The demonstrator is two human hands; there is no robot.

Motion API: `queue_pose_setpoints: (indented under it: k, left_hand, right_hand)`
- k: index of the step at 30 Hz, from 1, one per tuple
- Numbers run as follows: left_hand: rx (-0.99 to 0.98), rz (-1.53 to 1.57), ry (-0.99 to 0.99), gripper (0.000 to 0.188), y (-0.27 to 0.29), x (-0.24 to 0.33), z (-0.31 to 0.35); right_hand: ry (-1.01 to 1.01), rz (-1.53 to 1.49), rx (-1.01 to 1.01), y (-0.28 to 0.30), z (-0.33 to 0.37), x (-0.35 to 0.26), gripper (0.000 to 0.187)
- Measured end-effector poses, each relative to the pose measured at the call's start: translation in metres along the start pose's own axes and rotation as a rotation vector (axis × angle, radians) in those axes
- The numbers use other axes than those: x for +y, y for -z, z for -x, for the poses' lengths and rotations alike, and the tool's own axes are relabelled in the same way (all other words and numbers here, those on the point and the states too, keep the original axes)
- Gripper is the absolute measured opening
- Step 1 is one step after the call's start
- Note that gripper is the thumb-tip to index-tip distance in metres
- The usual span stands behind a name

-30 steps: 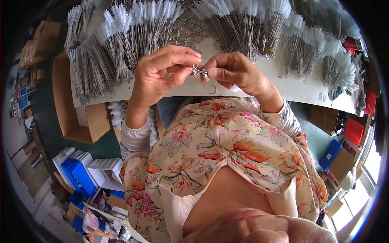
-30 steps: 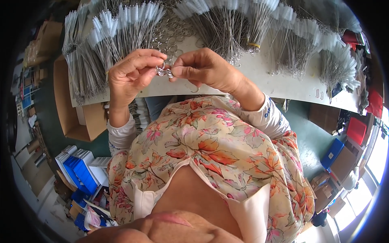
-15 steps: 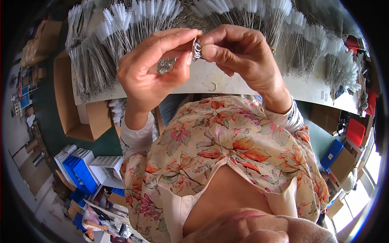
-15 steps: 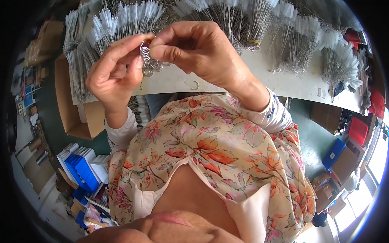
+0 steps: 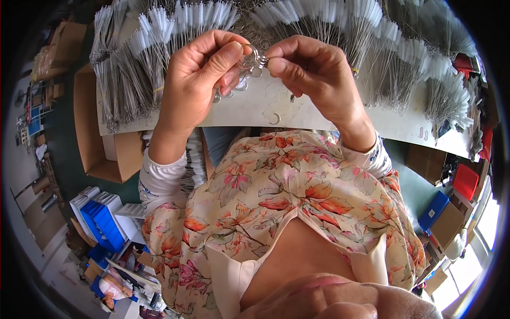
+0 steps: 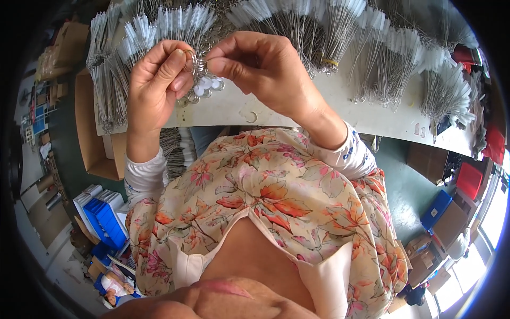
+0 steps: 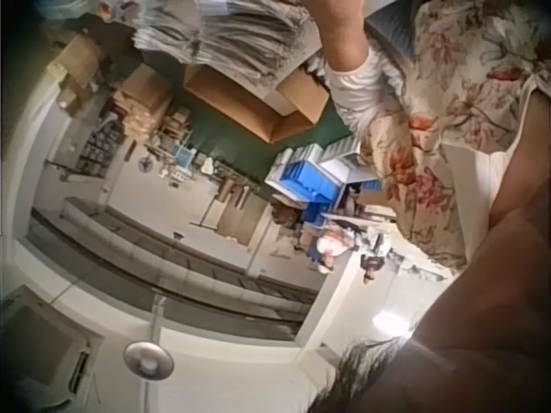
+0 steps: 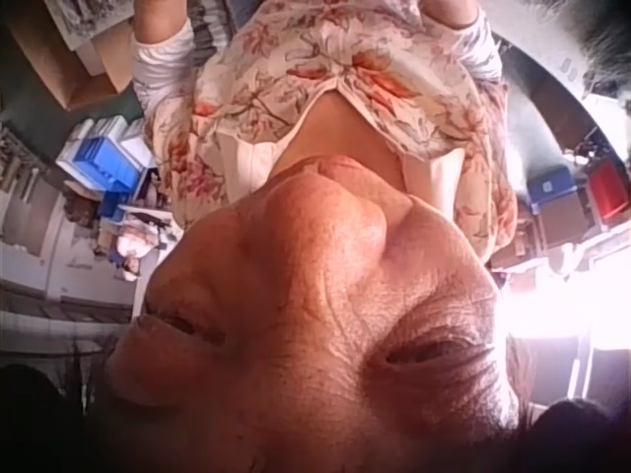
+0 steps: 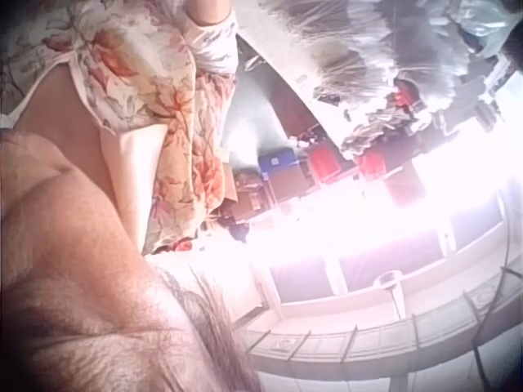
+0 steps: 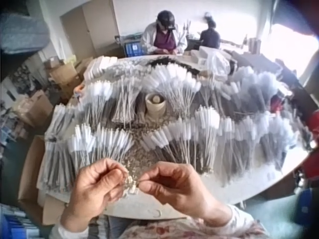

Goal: The recorder is attaching metal rings to the stems of white brushes.

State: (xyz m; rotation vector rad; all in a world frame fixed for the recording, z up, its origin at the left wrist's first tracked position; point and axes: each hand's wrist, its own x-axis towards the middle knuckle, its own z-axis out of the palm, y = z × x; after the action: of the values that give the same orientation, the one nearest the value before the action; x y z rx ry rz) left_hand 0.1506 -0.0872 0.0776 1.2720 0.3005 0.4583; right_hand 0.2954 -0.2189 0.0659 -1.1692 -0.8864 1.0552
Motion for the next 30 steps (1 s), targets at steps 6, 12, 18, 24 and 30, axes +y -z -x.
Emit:
queue_pose_setpoints:
  k: [6, 12, 18, 24, 30]
  left_hand:
    - [-0.090, -0.973, -0.326, 0.016, -0.009, 0.020, 0.003]
    - [-0.044, -0.353, 0.132, 0.015, -0.016, 0.026, 0.010]
    - [0.147, -0.382, -0.349, 0.014, -0.017, 0.007, 0.016]
    - [0.274, 0.057, -0.333, 0.016, -0.017, 0.002, 0.029]
    - [0.219, -0.219, -0.174, 0.018, 0.017, 0.063, 0.089]
  right_hand:
    - [-0.008, -0.060, -0.045, 0.006, -0.002, 0.000, 0.014]
    - [0.011, -0.104, -0.074, 0.005, -0.002, 0.004, 0.015]
    - [0.183, -0.057, -0.065, -0.020, 0.000, 0.010, 0.013]
    - [0.285, -0.109, 0.009, -0.048, -0.018, 0.037, 0.013]
    - [-0.338, 0.427, -0.525, -0.026, 0.003, 0.065, 0.012]
